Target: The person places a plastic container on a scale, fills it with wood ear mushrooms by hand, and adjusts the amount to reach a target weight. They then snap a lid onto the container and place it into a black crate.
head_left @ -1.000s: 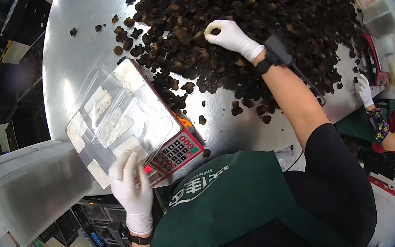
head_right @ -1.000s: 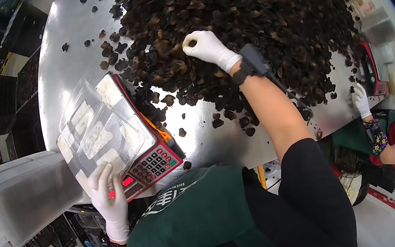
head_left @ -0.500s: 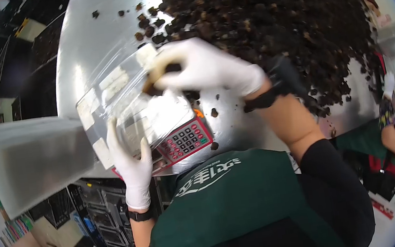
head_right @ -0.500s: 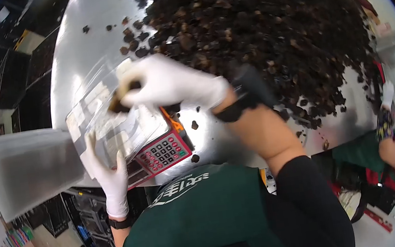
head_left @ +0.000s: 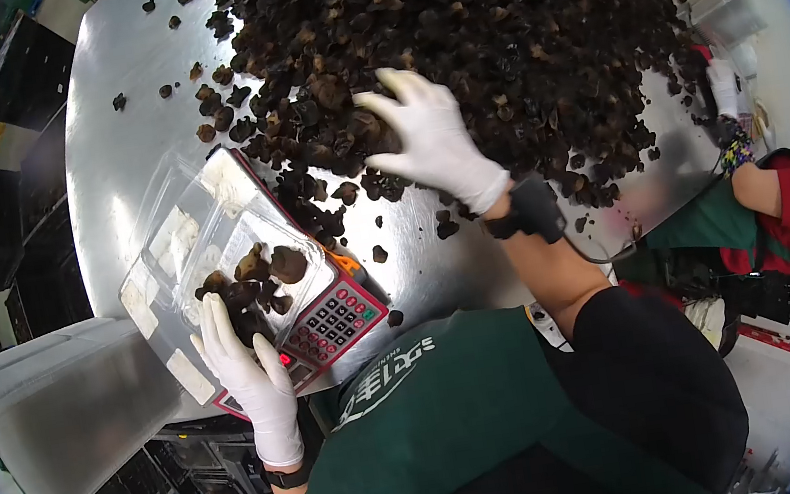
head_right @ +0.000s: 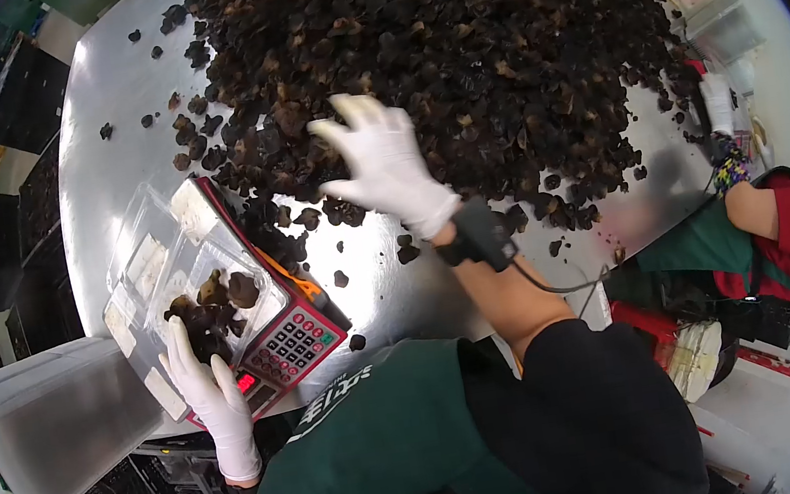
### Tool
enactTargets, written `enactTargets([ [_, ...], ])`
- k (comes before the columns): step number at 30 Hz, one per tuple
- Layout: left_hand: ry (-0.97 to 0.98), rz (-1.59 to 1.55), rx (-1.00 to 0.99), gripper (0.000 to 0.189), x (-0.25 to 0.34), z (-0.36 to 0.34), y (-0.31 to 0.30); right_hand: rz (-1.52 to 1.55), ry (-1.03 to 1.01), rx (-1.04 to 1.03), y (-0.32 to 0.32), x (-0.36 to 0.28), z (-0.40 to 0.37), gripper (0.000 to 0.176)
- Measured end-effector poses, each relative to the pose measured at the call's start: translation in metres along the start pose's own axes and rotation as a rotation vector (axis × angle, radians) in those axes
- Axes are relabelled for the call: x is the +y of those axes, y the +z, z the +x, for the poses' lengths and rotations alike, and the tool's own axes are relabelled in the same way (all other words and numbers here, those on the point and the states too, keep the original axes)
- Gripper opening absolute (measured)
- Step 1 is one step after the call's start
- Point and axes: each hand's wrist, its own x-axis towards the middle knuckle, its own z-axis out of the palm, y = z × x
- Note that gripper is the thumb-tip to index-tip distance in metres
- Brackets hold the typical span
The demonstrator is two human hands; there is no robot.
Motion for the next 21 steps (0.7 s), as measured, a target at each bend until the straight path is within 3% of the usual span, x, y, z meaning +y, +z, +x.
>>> enactTargets([
  [3, 0.003, 0.045, -0.043, 0.066, 0.000, 0.002, -0.002, -0.142, 0.117, -0.206, 0.002, 0.042, -0.048, 0.073],
  [5, -0.004, 0.061, -0.060, 0.064, 0.002, 0.003, -0.004, -0.148, 0.010, -0.159, 0.004, 0.046, -0.060, 0.063],
  [7, -0.003, 0.075, -0.078, 0.063, 0.003, 0.005, -0.005, -0.059, 0.045, -0.220, 0.007, 0.044, -0.057, 0.053],
  [11, 0.001, 0.091, -0.091, 0.061, 0.002, 0.004, -0.006, 0.064, -0.069, -0.037, 0.037, 0.066, -0.034, 0.023],
  [15, -0.006, 0.090, -0.092, 0.058, 0.002, 0.004, -0.006, 0.210, -0.067, 0.080, 0.022, 0.069, 0.005, 0.013],
  [21, -0.020, 0.070, -0.094, 0.057, 0.006, 0.005, -0.009, -0.085, -0.023, 0.218, -0.008, 0.113, 0.074, 0.014],
])
